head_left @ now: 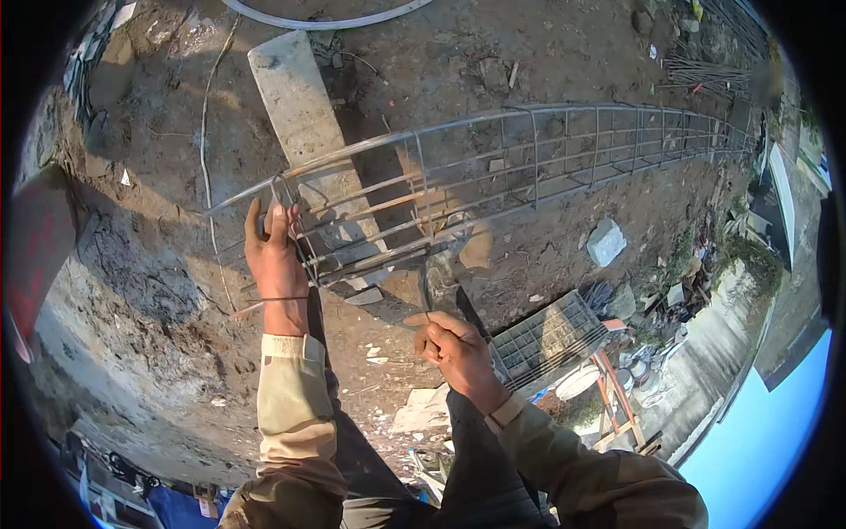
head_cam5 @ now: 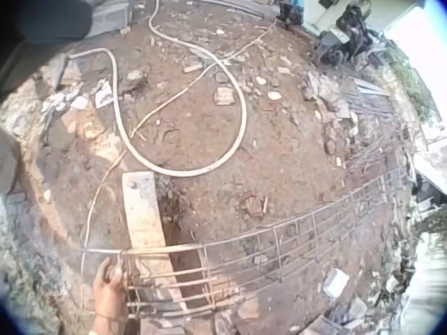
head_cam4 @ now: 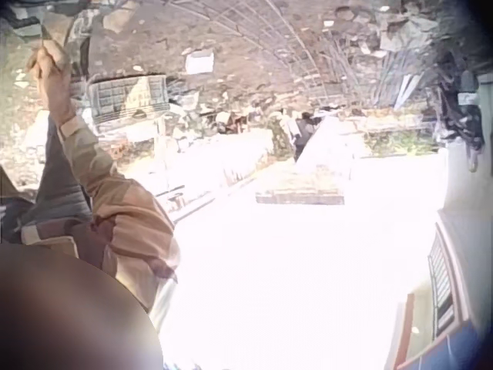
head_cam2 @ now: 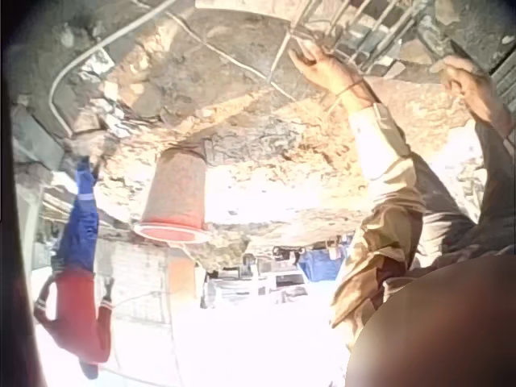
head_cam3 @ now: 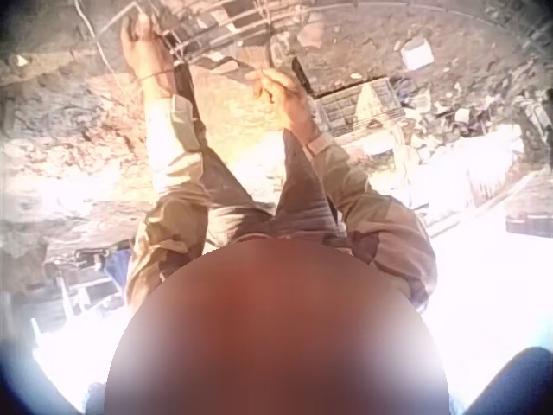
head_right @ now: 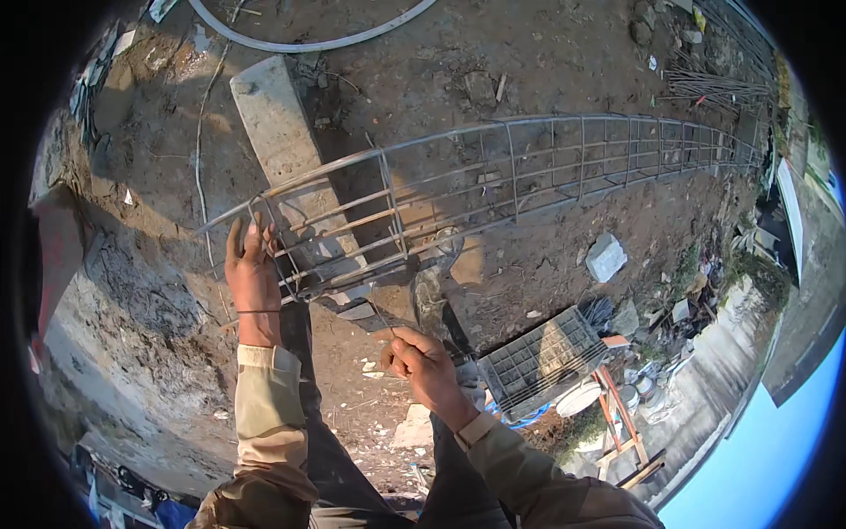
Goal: The person ties metal rebar wires together to assemble a structural reinforcement cage. This is done by hand using pliers.
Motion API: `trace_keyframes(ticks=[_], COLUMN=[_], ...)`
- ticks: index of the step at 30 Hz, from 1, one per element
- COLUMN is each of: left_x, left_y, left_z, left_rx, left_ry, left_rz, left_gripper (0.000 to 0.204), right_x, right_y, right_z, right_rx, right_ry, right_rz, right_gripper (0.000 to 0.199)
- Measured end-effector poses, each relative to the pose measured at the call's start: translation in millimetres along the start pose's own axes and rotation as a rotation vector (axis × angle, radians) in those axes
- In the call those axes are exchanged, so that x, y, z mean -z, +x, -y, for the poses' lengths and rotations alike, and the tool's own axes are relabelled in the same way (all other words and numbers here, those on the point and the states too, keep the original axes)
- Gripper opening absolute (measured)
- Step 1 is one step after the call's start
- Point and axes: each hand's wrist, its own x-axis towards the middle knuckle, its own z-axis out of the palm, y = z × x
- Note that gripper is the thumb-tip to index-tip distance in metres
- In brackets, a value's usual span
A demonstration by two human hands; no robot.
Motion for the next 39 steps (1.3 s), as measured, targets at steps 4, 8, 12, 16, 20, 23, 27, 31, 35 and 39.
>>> trace_keyframes(ticks=[4,8,12,16,20,23,27,31,35,39], left_x=[-44.7,-25.7,-43.0,-37.3,9.7,32.1,17.9,4.9,20.9,22.3], left_y=[-114.8,-193.3,-214.7,-141.7,-11.8,45.2,39.5,26.7,34.6,38.4], left_z=[4.1,10.0,40.4,46.9,3.8,1.3,10.6,7.6,-4.1,5.2], left_rx=[-0.168,0.246,0.373,-0.096,-0.343,0.211,0.276,0.188,0.411,0.441], left_ry=[0.334,0.199,0.233,0.311,0.167,-0.359,-0.407,-0.437,-0.632,-0.573], left_rz=[0.008,0.467,0.498,0.034,-0.305,-0.001,-0.029,0.024,0.124,0.049], left_gripper=[0.056,0.055,0.052,0.041,0.032,0.036,0.037,0.031,0.033,0.028], right_x=[31.9,14.3,37.0,56.8,53.4,35.6,-0.9,-33.7,-91.6,-131.5], right_y=[-20.8,-20.7,-27.1,-26.4,-26.2,-21.2,-12.7,9.0,35.2,46.6], right_z=[8.7,-17.2,-32.4,-4.7,-7.9,-15.3,-0.2,11.5,13.8,10.4], right_rx=[0.135,0.057,0.067,0.087,-0.007,-0.067,-0.13,-0.066,-0.031,-0.007], right_ry=[-0.102,-0.136,-0.14,-0.18,-0.165,-0.252,-0.412,-0.529,-0.663,-0.653], right_rz=[0.111,0.195,0.024,0.034,0.06,0.074,0.037,0.045,0.112,0.085], right_gripper=[0.02,0.014,0.013,0.017,0.02,0.02,0.02,0.021,0.023,0.024])
